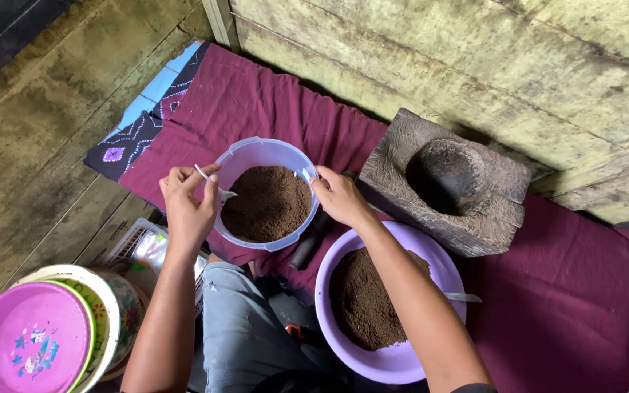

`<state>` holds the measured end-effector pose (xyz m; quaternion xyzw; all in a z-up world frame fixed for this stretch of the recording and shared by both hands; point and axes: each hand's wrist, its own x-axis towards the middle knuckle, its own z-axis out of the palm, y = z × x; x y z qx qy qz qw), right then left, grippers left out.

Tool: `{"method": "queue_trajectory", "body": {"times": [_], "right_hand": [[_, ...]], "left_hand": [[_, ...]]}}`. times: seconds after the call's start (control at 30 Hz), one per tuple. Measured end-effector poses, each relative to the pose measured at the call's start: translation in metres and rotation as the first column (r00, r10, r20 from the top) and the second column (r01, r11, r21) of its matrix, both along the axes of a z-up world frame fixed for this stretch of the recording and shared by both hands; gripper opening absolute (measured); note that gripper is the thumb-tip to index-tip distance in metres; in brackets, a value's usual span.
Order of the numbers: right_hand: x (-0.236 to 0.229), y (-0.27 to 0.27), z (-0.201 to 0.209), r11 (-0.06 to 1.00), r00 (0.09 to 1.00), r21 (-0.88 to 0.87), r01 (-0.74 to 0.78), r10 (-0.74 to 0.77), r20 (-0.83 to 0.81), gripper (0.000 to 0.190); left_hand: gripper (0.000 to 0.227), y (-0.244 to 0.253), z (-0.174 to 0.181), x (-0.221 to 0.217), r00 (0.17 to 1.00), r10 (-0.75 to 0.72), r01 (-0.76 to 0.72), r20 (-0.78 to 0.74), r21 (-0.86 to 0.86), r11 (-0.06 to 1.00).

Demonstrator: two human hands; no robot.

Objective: Mixing a brown powdery substance in a bowl using a spoon and transferring it between containers.

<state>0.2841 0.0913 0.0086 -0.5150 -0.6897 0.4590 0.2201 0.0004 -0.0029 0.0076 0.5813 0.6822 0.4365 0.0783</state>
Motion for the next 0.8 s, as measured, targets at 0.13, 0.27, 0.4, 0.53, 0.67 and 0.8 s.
{"method": "queue_trajectory", "body": {"times": [0.13,0.27,0.4,0.53,0.67,0.8], "right_hand": [[0.002,-0.007,0.0,1.0,1.0,-0.02,0.022,-0.022,-0.019,0.052],[0.014,-0.022,0.024,0.998,0.999,0.049,0.034,-0.035,0.022,0.051],[0.029,-0.028,0.012,0.989,0.993,0.141,0.047,-0.061,0.1,0.047],[0.047,-0.052,0.023,0.967,0.987,0.249,0.058,-0.093,0.132,0.046],[0.086,-0.09,0.042,0.881,0.989,0.454,0.131,-0.15,0.006,0.032],[0.149,-0.13,0.038,0.762,0.976,0.629,0.156,-0.218,0.023,0.018]], "left_hand": [[0.018,-0.003,0.012,0.0,0.997,-0.001,0.003,-0.079,0.028,1.0],[0.016,-0.004,0.024,0.002,0.956,0.038,-0.017,-0.291,0.072,0.997],[0.018,-0.004,0.025,0.007,0.837,0.036,0.053,-0.545,0.147,0.988],[0.022,-0.006,0.03,0.014,0.806,0.006,0.115,-0.591,0.167,0.979],[0.013,-0.026,0.069,0.047,0.883,-0.03,0.201,-0.469,0.318,0.926],[0.017,-0.042,0.08,0.1,0.89,-0.33,0.45,-0.316,0.485,0.75]]}}
